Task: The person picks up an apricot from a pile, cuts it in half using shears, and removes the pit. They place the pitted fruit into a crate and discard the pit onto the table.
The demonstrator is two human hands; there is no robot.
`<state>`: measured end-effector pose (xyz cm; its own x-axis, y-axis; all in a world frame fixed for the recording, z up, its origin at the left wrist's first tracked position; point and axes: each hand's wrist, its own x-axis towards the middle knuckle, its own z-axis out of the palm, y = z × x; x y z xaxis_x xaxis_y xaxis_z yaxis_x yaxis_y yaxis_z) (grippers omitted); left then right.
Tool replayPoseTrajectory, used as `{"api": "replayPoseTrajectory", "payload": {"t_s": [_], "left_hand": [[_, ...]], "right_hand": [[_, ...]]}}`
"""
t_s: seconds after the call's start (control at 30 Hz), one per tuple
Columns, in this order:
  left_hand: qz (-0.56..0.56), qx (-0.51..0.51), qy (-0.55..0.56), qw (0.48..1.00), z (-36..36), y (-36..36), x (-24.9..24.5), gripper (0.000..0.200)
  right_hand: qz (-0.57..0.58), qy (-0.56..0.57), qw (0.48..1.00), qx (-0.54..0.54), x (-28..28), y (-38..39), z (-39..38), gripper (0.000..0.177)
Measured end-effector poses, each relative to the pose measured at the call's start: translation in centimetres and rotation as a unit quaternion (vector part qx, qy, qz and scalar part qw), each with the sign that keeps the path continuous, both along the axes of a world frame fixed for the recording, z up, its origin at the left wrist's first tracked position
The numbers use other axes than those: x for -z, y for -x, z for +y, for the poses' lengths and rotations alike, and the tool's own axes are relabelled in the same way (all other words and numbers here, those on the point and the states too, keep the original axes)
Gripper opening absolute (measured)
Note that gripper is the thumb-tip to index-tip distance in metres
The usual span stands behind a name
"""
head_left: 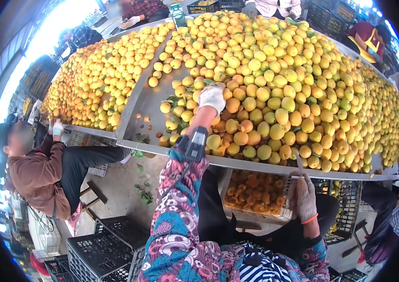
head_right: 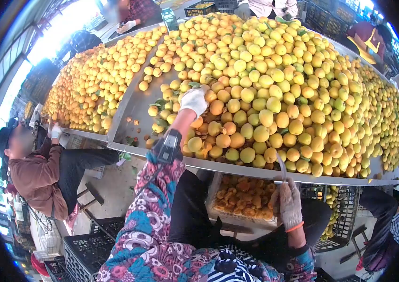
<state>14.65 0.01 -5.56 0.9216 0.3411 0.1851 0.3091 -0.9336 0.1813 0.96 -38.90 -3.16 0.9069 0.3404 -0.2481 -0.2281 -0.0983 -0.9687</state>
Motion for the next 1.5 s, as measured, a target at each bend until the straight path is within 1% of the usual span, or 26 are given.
{"api": "replayPoseTrajectory", "payload": {"t_s": [0.1,0.13,0.23,0.27,0.3,0.37,0.4,0.43,0.47,0.5,0.53,0.57,0.6,0.7,0.73,0.8,0.83,0.87,0.97,1.07,1.17,1.2,1.23,1.33,1.43,1.5], "left_hand": [[0.085,0.038,-0.019,0.995,0.1,-1.2,-1.5,0.037],[0.073,0.058,-0.025,0.995,0.3,-1.3,-1.3,0.04],[-0.011,0.044,-0.013,0.999,-0.3,0.4,-1.4,0.038],[-0.074,0.064,0.024,0.995,0.1,1.0,-0.8,0.046],[-0.144,0.073,0.109,0.981,-0.3,1.8,-0.8,0.05],[-0.277,0.088,0.273,0.917,-1.1,3.8,-0.8,0.057],[-0.337,0.122,0.357,0.862,-1.5,3.7,0.8,0.06],[-0.393,0.156,0.437,0.794,-2.7,4.0,0.6,0.062],[-0.447,0.184,0.396,0.78,-3.8,4.5,0.5,0.065],[-0.499,0.209,0.354,0.763,-5.6,6.2,-1.7,0.067],[-0.44,0.201,0.53,0.696,-7.0,7.8,-2.0,0.067],[-0.373,0.25,0.652,0.611,-7.1,8.5,-1.4,0.062],[-0.298,0.266,0.76,0.512,-7.3,9.2,-0.8,0.058],[-0.257,0.223,0.823,0.455,-8.9,12.2,-3.0,0.055],[-0.244,0.22,0.838,0.435,-8.8,12.4,-2.6,0.055],[-0.235,0.229,0.853,0.407,-8.7,12.9,-3.0,0.055],[-0.231,0.235,0.859,0.393,-8.5,13.1,-3.4,0.055],[-0.233,0.231,0.873,0.362,-8.6,13.5,-3.6,0.056],[-0.24,0.266,0.876,0.322,-8.1,13.4,-3.6,0.057],[-0.213,0.259,0.84,0.427,-7.2,12.9,-2.9,0.058],[-0.21,0.221,0.805,0.509,-6.4,13.3,-3.5,0.055],[-0.271,0.218,0.782,0.517,-6.7,12.9,-3.3,0.052],[-0.277,0.228,0.779,0.514,-6.6,12.9,-3.0,0.051],[-0.292,0.253,0.774,0.503,-6.2,13.2,-3.1,0.049],[-0.297,0.262,0.777,0.49,-5.9,13.6,-3.4,0.047],[-0.297,0.266,0.781,0.481,-5.9,13.7,-3.5,0.045]], "right_hand": [[0.041,-0.002,0.999,0.024,-0.6,1.2,-0.2,0.022],[0.057,-0.001,0.998,0.03,-0.8,1.4,-0.3,0.022],[0.053,0.005,0.997,0.048,-1.2,1.3,-0.2,0.02],[0.044,0.009,0.998,0.044,-1.6,1.2,-0.1,0.02],[0.034,0.014,0.999,0.039,-2.3,1.1,0.1,0.02],[0.003,0.006,0.999,0.034,-3.5,0.8,1.0,0.02],[-0.017,-0.007,0.999,0.033,-4.1,0.6,1.7,0.02],[-0.027,-0.018,0.999,0.02,-4.8,0.1,2.6,0.02],[-0.036,-0.03,0.999,0.007,-5.5,-0.4,3.5,0.02],[-0.054,-0.027,0.998,-0.005,-6.3,-0.7,4.6,0.019],[-0.071,-0.022,0.997,-0.018,-7.3,-1.0,5.8,0.018],[-0.088,-0.017,0.996,-0.031,-8.0,-1.1,7.0,0.017],[-0.109,0.001,0.993,-0.041,-8.4,-1.0,8.0,0.015],[-0.177,0.054,0.98,-0.073,-9.0,-0.7,10.8,0.012],[-0.197,0.075,0.974,-0.085,-8.7,-0.6,11.6,0.011],[-0.238,0.129,0.955,-0.118,-8.4,-0.5,12.7,0.011],[-0.253,0.139,0.95,-0.121,-7.9,-0.6,13.1,0.011],[-0.267,0.149,0.944,-0.123,-7.3,-0.8,13.5,0.011],[-0.298,0.177,0.931,-0.118,-6.8,-1.2,14.1,0.011],[-0.315,0.191,0.924,-0.105,-7.1,-1.6,14.6,0.011],[-0.325,0.196,0.92,-0.102,-7.9,-1.1,15.1,0.01],[-0.34,0.203,0.912,-0.108,-8.3,-0.8,15.4,0.01],[-0.355,0.209,0.904,-0.113,-8.6,-0.6,15.6,0.009],[-0.49,0.223,0.836,-0.108,-7.8,-0.4,16.0,0.012],[-0.482,0.234,0.834,-0.129,-8.4,-0.1,16.3,0.016],[-0.486,0.261,0.822,-0.142,-8.3,-0.2,16.2,0.018]]}}
